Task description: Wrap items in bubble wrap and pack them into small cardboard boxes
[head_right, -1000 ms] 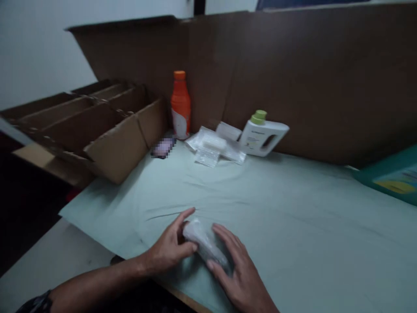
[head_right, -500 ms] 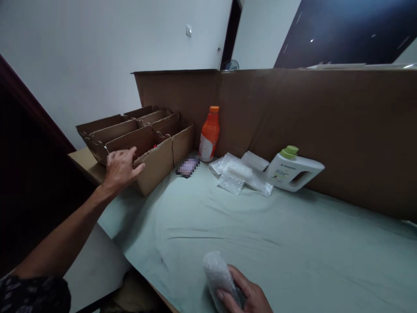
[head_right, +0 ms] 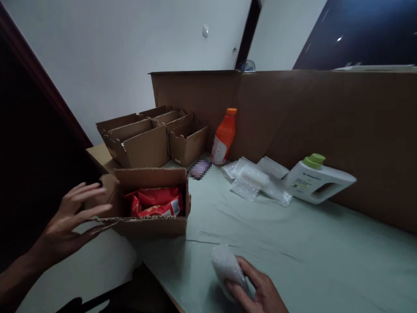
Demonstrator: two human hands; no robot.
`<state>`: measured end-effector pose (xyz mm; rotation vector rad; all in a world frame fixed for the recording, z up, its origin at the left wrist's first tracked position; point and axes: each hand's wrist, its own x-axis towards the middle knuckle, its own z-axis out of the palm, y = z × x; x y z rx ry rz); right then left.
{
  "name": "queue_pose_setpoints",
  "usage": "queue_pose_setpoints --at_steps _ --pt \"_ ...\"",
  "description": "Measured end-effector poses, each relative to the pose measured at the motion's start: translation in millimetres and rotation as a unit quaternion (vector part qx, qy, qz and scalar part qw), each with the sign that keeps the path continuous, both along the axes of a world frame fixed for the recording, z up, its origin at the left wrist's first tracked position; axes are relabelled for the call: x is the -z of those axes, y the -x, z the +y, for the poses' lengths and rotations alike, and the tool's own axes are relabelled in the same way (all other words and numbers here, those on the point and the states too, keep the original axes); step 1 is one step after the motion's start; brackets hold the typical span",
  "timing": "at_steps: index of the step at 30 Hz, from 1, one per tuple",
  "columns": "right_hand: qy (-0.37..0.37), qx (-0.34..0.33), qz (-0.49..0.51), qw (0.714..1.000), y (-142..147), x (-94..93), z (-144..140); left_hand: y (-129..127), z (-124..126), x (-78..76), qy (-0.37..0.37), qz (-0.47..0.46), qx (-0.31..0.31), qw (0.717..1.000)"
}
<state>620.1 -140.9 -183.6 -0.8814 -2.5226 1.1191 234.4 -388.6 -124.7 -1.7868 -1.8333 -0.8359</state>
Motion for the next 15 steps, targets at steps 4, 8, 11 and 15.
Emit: queue_pose_setpoints --at_steps 4,8,11,15 --pt "-0.019 -0.116 0.021 0.993 15 9.8 -1 -6 -24 44.8 -0.017 -0.212 -0.129 0.969" --pt "-0.021 -0.181 0.022 0.983 44 6.7 -8 -4 -12 78.9 0.117 -0.368 -0.168 0.907" --pt "-0.021 -0.182 0.040 0.982 66 -6.8 -12 -8 10 81.4 0.202 -0.409 -0.088 0.886" --pt "-0.038 -0.120 0.027 0.992 55 -10.9 -6 -30 51 69.6 0.186 -0.474 -0.033 0.860"
